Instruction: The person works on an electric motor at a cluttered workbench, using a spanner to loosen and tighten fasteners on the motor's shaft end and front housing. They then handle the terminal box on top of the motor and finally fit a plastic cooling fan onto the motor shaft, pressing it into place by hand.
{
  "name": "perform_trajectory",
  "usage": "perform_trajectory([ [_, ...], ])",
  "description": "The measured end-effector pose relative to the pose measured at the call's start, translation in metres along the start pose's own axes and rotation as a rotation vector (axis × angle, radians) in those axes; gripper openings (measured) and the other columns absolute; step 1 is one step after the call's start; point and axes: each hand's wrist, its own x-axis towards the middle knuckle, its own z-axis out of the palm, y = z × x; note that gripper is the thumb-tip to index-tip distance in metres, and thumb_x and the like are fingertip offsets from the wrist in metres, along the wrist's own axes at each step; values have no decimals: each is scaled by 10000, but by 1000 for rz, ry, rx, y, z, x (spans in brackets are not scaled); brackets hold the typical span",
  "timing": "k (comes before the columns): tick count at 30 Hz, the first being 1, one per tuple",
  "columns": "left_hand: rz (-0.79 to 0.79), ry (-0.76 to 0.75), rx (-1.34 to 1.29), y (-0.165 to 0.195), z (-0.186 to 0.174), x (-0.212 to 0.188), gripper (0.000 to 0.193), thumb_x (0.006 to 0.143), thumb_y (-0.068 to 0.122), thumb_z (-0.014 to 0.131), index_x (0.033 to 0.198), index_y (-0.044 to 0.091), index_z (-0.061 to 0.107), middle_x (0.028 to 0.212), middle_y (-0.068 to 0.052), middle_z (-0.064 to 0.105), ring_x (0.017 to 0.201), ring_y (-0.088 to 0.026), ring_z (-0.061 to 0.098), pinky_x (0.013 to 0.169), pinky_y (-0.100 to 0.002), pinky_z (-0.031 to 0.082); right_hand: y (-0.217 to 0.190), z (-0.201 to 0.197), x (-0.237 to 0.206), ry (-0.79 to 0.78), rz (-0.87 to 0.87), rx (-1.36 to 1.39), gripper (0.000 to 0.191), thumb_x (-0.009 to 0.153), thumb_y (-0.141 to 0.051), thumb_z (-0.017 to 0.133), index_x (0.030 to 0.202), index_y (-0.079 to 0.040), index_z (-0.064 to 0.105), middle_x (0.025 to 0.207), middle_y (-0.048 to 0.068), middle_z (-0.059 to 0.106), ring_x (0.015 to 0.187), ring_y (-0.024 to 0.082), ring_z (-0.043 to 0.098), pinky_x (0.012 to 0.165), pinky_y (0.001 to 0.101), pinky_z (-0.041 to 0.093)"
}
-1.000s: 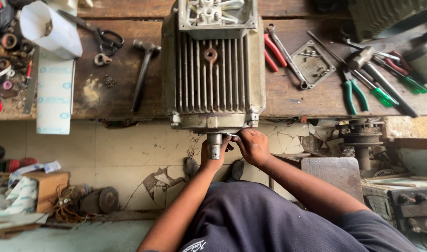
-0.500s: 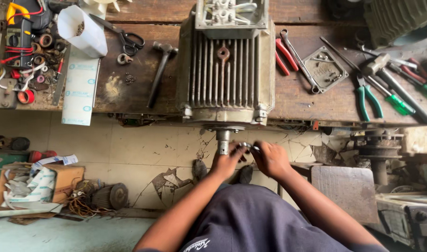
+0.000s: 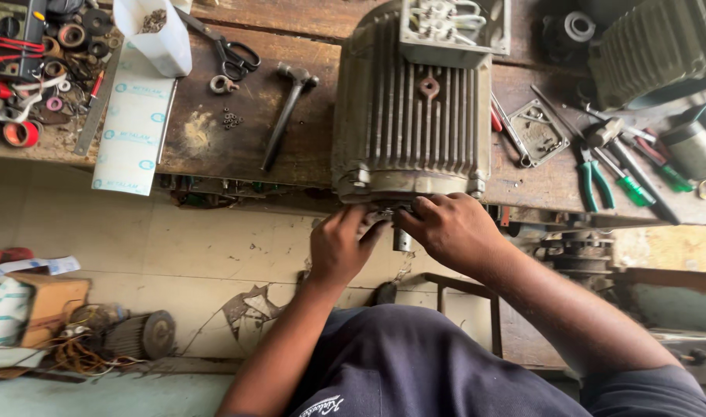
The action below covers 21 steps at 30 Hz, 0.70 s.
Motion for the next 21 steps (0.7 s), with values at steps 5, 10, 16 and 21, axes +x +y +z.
perform_trajectory([
  [5,129,22,72,-19,13,8,293,843,296,850,967,71,709,812,-89,748,685,-203,744,602,-328,600,-11,4,5,36,-33,-148,283,843,-164,663,1125,-151,674,894,11,663,825,178,689,637,340,561],
  [10,249,81,74,-30,21,10,306,912,327,851,954,60,708,807,-109,744,691,-201,741,609,-315,600,-13,5,3,-165,109,-205,236,933,-207,646,1167,-195,681,903,17,698,778,149,689,557,284,553],
  [16,267,51,0,-30,16,17,280,892,316,833,898,65,708,753,-107,733,668,-229,739,617,-341,602,-10,12,-7,-32,172,-141,274,886,-161,667,1156,-171,713,898,1,721,809,151,699,594,318,549],
  [21,321,22,-69,-32,7,23,238,912,263,825,897,57,707,778,-109,748,699,-228,749,639,-344,605,-5,32,-21,90,168,-36,271,852,-93,678,1110,-154,735,909,10,728,797,171,691,623,341,537],
])
